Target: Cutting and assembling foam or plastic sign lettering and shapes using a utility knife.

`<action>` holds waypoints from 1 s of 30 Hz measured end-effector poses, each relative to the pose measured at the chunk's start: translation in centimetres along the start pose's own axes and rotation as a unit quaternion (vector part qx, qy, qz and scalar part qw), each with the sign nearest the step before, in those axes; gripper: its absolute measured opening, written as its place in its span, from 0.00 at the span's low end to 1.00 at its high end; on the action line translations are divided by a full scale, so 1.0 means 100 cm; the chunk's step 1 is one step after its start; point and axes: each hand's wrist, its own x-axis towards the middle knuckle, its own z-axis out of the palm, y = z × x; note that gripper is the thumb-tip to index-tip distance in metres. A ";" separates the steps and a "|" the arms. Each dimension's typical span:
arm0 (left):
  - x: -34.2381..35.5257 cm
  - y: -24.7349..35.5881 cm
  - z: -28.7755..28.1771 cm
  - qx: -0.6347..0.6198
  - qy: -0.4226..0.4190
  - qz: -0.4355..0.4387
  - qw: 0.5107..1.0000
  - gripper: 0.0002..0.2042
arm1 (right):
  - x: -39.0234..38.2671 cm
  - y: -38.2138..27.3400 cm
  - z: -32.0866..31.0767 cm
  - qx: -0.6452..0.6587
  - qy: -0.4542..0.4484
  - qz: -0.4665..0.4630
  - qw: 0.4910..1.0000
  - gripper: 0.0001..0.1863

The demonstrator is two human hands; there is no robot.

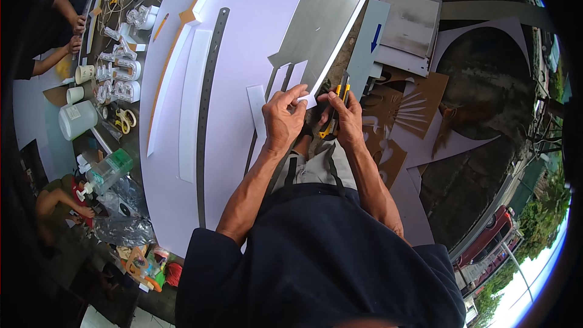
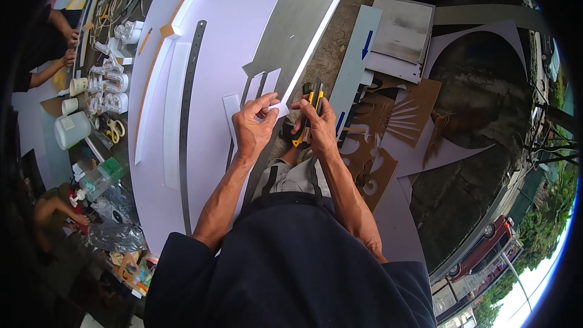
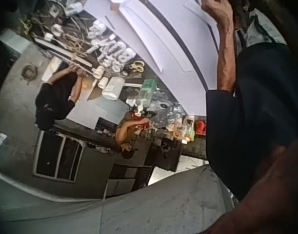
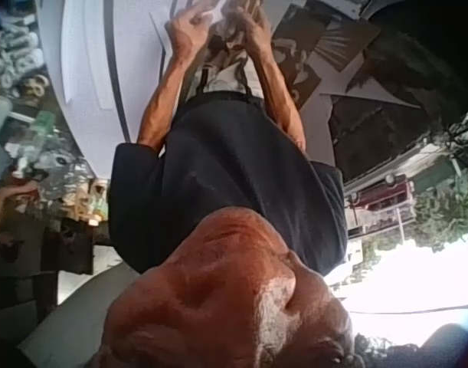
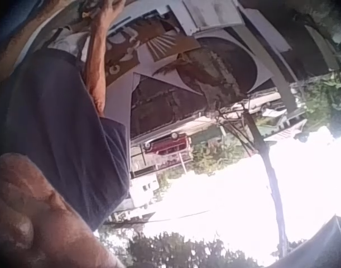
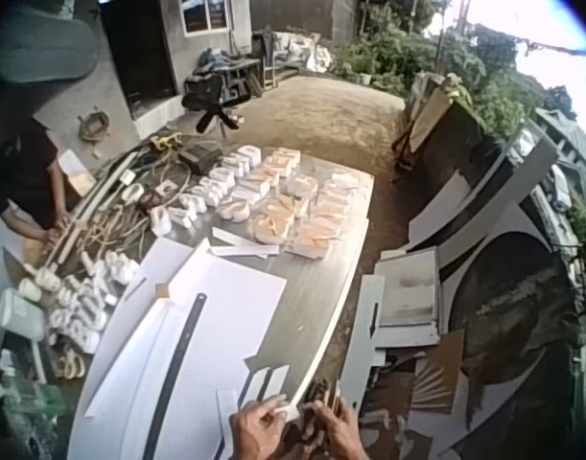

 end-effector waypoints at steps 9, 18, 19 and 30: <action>0.009 0.034 -0.041 -0.250 0.053 -0.161 0.953 0.15 | -0.017 -0.007 -0.001 -0.034 -0.042 -0.002 0.999 0.19; 0.035 0.076 -0.113 -0.349 0.169 -0.108 0.915 0.19 | -0.048 -0.069 0.043 -0.169 -0.148 -0.046 0.973 0.19; 0.034 0.082 -0.115 -0.357 0.183 -0.094 0.911 0.19 | -0.055 -0.078 0.052 -0.172 -0.159 -0.050 0.971 0.19; 0.025 0.097 -0.069 -0.429 0.253 -0.092 0.862 0.18 | -0.023 -0.114 0.065 -0.421 -0.220 -0.133 0.870 0.16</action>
